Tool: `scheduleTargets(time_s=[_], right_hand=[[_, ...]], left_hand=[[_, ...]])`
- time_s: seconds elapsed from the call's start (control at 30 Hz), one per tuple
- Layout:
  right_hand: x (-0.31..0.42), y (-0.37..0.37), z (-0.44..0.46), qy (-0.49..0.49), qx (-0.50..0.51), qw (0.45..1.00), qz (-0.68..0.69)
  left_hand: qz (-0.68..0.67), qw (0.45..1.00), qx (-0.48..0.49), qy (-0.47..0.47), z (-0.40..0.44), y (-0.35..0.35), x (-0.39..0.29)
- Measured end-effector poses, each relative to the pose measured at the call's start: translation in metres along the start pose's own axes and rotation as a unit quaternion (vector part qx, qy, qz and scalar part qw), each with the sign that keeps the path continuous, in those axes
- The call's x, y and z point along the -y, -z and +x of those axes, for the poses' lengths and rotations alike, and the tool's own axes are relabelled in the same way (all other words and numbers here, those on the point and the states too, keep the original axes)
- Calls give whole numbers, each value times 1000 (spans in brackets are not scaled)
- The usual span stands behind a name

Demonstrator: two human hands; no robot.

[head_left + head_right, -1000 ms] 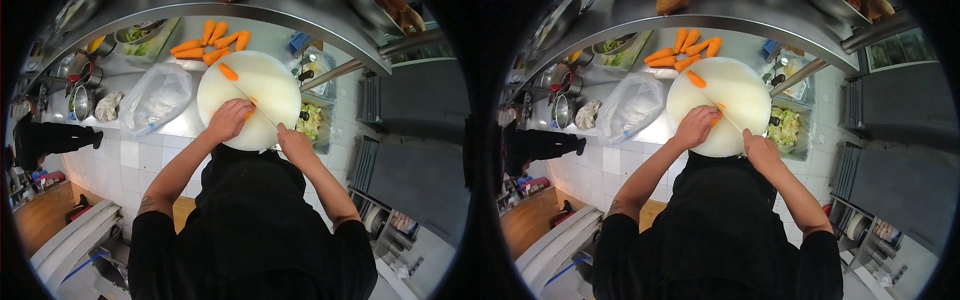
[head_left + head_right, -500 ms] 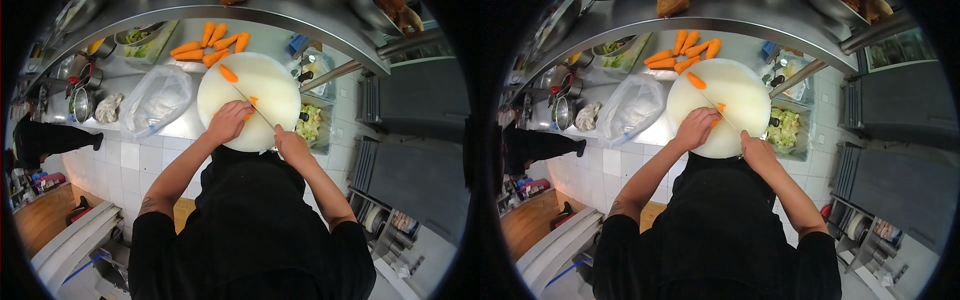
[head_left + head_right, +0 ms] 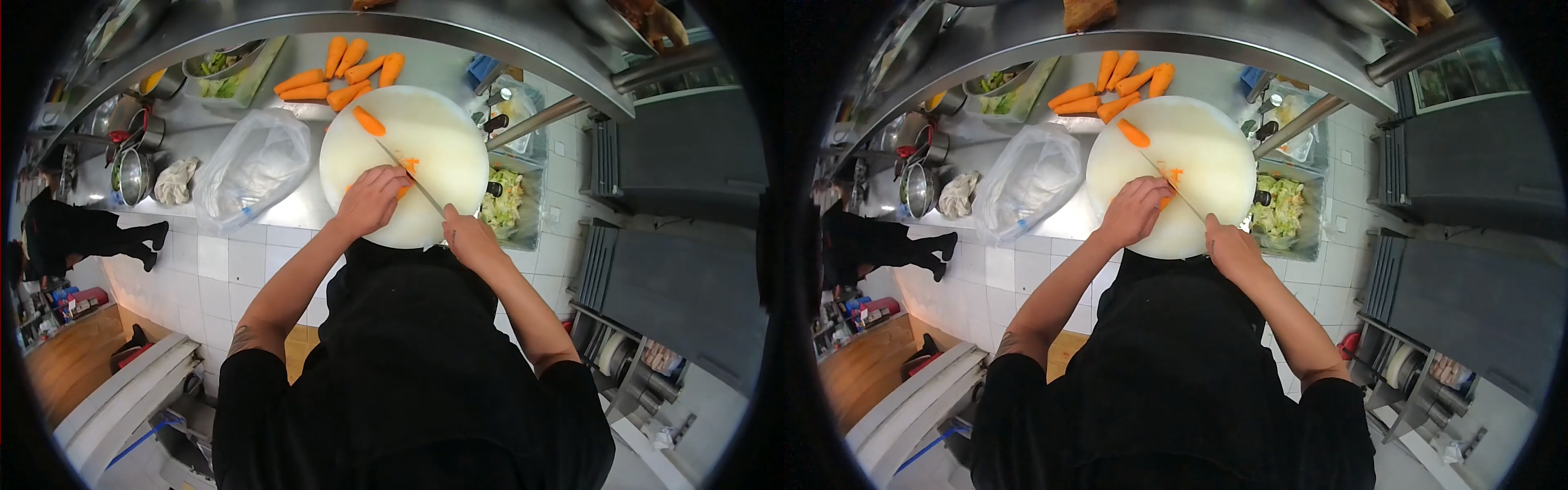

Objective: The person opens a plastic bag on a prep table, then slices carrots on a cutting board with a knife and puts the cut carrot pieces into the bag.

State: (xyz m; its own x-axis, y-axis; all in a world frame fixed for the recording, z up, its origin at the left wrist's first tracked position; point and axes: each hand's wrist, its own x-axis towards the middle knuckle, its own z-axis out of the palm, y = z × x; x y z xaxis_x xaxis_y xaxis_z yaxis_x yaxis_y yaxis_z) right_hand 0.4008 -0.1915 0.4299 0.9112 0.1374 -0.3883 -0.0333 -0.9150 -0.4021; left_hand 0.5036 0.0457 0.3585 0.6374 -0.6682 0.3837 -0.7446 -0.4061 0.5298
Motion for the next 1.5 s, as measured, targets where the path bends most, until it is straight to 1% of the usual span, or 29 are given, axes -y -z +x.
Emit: scheduleTargets(time_s=[0.1, 0.27, 0.33, 0.4, 0.47, 0.57, 0.63, 0.67, 0.73, 0.87, 0.93, 1.03, 1.13, 1.2, 1.27, 1.33, 1.4, 1.5], right_hand=[[12, 22, -18, 1, 4, 1000, -20], [0, -3, -7, 7, -14, 1000, -1], [8, 5, -7, 3, -20, 1000, 0], [12, 21, -21, 4, -2, 1000, 5], [-2, -9, -8, -5, -5, 1000, 10], [-6, -16, 3, -8, -12, 1000, 27], [-6, -15, 1, -15, -23, 999, 43], [-6, -13, 1, -16, -18, 999, 41], [-6, -12, 1, -16, -14, 999, 41], [-2, -12, 0, -21, -7, 1000, 15], [2, -13, 1, -23, -8, 1000, 9], [6, -13, -4, -14, -22, 1000, 11], [16, 7, -19, -1, -30, 1000, 4], [22, 22, -33, -5, 6, 1000, -20], [10, -2, -19, -6, -9, 1000, -20], [10, -5, -6, -6, -24, 999, -22], [14, -1, 1, -18, 3, 1000, -4], [30, 28, -23, -22, 20, 1000, -5]], left_hand=[[-4, 1000, -2, -3, -1, 2, 0], [-6, 1000, 2, 4, -1, 0, 1], [-15, 1000, -8, -3, 1, 3, 0], [-9, 1000, -4, -3, 0, 3, 0], [-6, 1000, -3, 0, 0, 0, 0], [-15, 1000, -5, 5, -1, 2, 3], [-61, 998, -33, 5, 0, 1, 3], [-61, 998, -32, 0, 1, 1, 5], [-81, 993, -84, -12, -4, 6, 8], [-70, 995, -69, -25, -5, 13, 8], [-90, 996, 7, -1, -5, 12, 7], [-84, 996, 9, -15, -3, 10, 10], [-77, 997, 18, -9, -2, 14, 6], [-69, 997, 18, -12, -3, 12, 7], [-61, 998, 19, -16, -3, 10, 9], [-55, 998, 22, -8, -4, 10, 9], [-58, 998, 13, -10, -4, 12, 7], [-59, 998, 11, -19, -3, 12, 7]])
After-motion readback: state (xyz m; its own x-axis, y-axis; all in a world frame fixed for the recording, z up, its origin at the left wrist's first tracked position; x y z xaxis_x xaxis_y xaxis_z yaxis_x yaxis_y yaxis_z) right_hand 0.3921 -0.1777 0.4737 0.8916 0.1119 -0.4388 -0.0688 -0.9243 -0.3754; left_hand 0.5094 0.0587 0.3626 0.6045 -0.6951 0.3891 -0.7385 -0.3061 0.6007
